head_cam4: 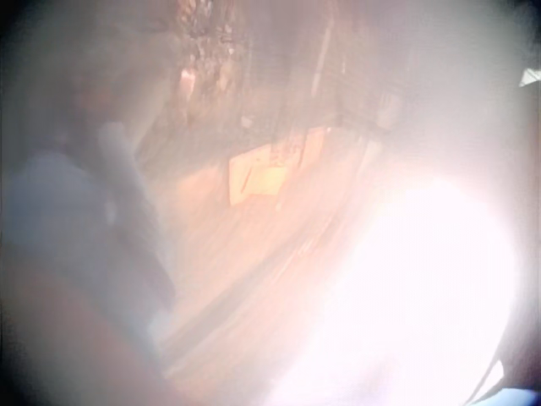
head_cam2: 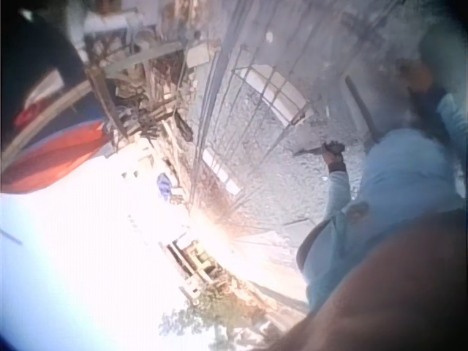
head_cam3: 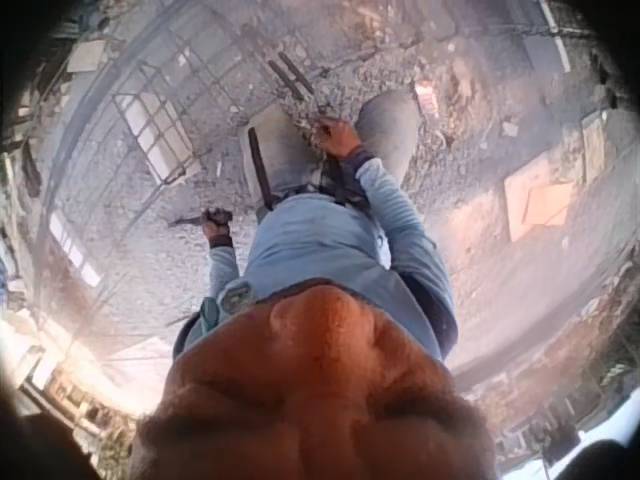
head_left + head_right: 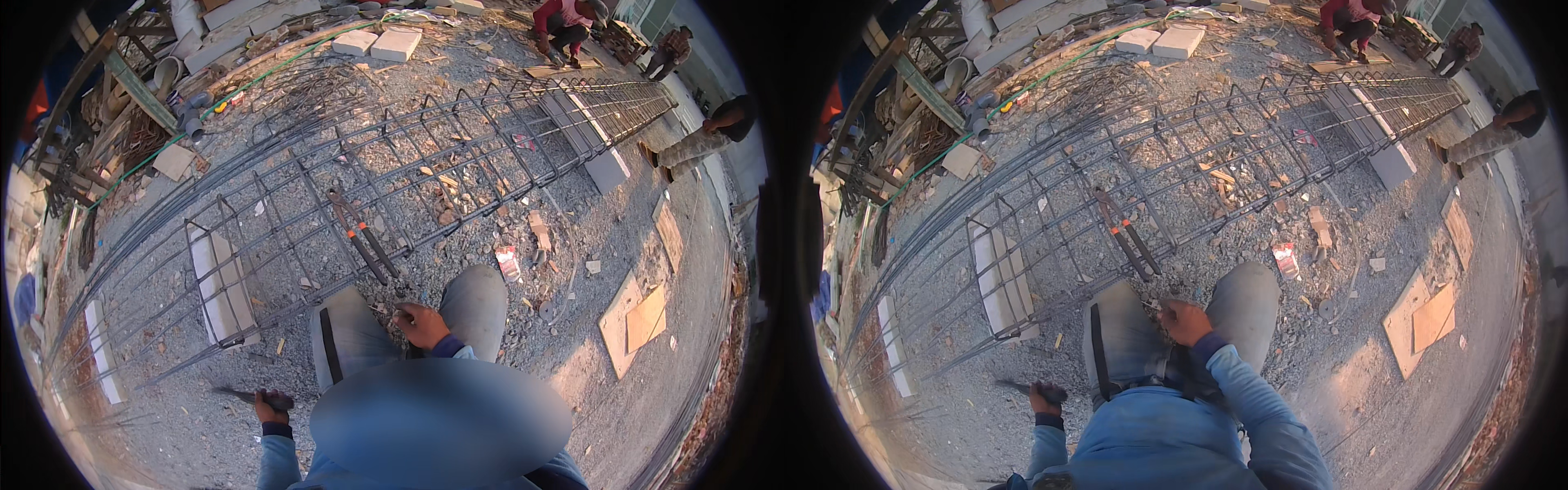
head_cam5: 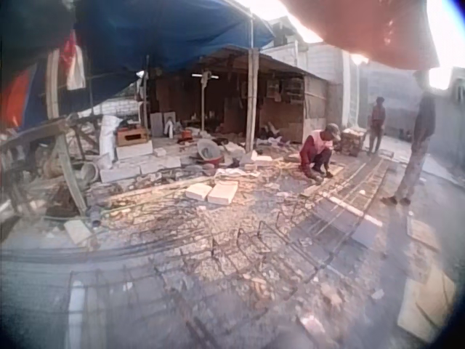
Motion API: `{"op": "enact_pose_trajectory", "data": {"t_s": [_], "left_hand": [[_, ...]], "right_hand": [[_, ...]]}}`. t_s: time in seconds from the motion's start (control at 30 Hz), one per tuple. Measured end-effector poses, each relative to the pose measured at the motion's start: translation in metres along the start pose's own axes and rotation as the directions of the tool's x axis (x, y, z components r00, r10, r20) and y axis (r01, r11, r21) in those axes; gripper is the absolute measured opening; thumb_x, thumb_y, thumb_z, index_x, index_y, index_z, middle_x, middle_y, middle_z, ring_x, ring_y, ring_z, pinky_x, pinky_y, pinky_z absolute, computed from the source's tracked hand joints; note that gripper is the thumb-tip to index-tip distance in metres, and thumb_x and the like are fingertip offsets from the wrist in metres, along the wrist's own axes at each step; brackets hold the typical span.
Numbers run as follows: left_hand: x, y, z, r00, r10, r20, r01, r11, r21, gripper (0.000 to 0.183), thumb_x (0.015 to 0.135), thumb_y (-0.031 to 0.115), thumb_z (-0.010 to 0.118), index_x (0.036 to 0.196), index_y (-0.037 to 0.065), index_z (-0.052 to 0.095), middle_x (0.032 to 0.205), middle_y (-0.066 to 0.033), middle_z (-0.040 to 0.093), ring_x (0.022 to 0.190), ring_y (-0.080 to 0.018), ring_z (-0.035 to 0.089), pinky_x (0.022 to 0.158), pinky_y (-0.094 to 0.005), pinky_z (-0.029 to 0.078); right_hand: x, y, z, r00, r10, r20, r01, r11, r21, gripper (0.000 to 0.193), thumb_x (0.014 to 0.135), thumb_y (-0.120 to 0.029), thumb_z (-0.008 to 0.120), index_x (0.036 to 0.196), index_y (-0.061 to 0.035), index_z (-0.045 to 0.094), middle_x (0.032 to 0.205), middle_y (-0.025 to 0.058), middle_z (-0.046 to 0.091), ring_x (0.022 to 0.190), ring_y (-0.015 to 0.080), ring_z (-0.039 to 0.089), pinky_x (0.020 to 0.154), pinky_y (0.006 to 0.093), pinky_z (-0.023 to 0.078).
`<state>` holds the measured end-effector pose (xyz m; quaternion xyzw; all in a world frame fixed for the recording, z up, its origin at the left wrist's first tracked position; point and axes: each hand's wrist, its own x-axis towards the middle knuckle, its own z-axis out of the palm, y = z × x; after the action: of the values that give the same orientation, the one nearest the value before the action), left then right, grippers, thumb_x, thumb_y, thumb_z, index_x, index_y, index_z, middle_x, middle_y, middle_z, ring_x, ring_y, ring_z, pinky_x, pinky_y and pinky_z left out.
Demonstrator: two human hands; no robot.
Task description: The person assembles a rebar structure by using pliers to twist and cut thin wire around the metal rods.
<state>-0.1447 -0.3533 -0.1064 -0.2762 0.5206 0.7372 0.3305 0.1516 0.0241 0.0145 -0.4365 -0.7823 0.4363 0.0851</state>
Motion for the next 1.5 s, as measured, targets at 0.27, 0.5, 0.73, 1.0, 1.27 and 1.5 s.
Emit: {"op": "enact_pose_trajectory", "data": {"t_s": [0.27, 0.5, 0.73, 1.0, 1.27, 1.5], "left_hand": [[-0.143, 0.042, 0.096, 0.994, 0.099, 0.039, -0.087, 0.968, -0.234, 0.033, 0.098, 0.037, 0.044, 0.080, 0.011, 0.050, 0.069, 0.0023, 0.050, 0.068, -0.0134, 0.054, 0.072, -0.0351, 0.051], [-0.211, 0.030, 0.163, 0.982, 0.066, 0.177, -0.032, 0.982, -0.187, 0.041, 0.094, 0.038, 0.055, 0.112, 0.001, 0.049, 0.077, -0.0029, 0.050, 0.077, -0.0174, 0.056, 0.080, -0.0379, 0.052], [-0.230, 0.016, 0.177, 0.943, -0.024, 0.332, 0.063, 0.992, -0.107, 0.047, 0.095, 0.036, 0.053, 0.121, -0.001, 0.045, 0.087, -0.0052, 0.057, 0.091, -0.0205, 0.059, 0.081, -0.0360, 0.052], [-0.230, 0.014, 0.185, 0.940, -0.052, 0.338, 0.076, 0.996, -0.056, 0.050, 0.096, 0.038, 0.050, 0.126, -0.001, 0.041, 0.097, -0.0093, 0.061, 0.092, -0.0226, 0.061, 0.081, -0.0372, 0.052], [-0.228, 0.017, 0.183, 0.898, -0.078, 0.432, 0.108, 0.993, -0.045, 0.046, 0.096, 0.037, 0.050, 0.123, 0.000, 0.042, 0.090, -0.0086, 0.062, 0.091, -0.0216, 0.061, 0.081, -0.0374, 0.052], [-0.233, 0.018, 0.188, 0.969, -0.129, 0.212, 0.139, 0.990, -0.033, 0.032, 0.097, 0.027, 0.047, 0.113, -0.001, 0.049, 0.070, -0.0013, 0.050, 0.063, -0.0153, 0.054, 0.066, -0.0328, 0.052]], "right_hand": [[-0.029, -0.120, 0.027, 0.887, -0.401, 0.228, 0.264, 0.847, 0.462, 0.036, 0.086, -0.015, 0.064, 0.118, 0.0009, 0.058, 0.096, 0.0134, 0.066, 0.084, 0.0203, 0.066, 0.072, 0.0307, 0.051], [-0.046, -0.170, 0.028, 0.728, -0.560, 0.395, 0.366, 0.805, 0.468, 0.035, 0.085, -0.017, 0.066, 0.116, -0.0031, 0.060, 0.100, 0.0119, 0.065, 0.088, 0.0226, 0.065, 0.074, 0.0307, 0.050], [-0.057, -0.168, 0.035, 0.680, -0.640, 0.358, 0.458, 0.752, 0.474, 0.033, 0.083, -0.019, 0.067, 0.111, -0.0036, 0.062, 0.099, 0.0152, 0.064, 0.095, 0.0322, 0.062, 0.081, 0.0384, 0.049], [-0.045, -0.144, 0.044, 0.566, -0.762, 0.315, 0.587, 0.641, 0.495, 0.015, 0.083, -0.011, 0.066, 0.093, -0.0014, 0.061, 0.090, 0.0119, 0.062, 0.084, 0.0273, 0.060, 0.074, 0.0349, 0.047], [-0.052, -0.142, 0.046, 0.762, -0.509, 0.400, 0.252, 0.802, 0.541, 0.013, 0.092, -0.013, 0.055, 0.089, -0.0008, 0.056, 0.074, 0.0080, 0.056, 0.069, 0.0181, 0.054, 0.065, 0.0314, 0.043], [-0.048, -0.135, 0.052, 0.812, -0.345, 0.471, -0.104, 0.708, 0.698, 0.020, 0.097, -0.018, 0.049, 0.091, 0.0001, 0.056, 0.074, 0.0023, 0.056, 0.070, 0.0082, 0.051, 0.064, 0.0260, 0.044]]}}
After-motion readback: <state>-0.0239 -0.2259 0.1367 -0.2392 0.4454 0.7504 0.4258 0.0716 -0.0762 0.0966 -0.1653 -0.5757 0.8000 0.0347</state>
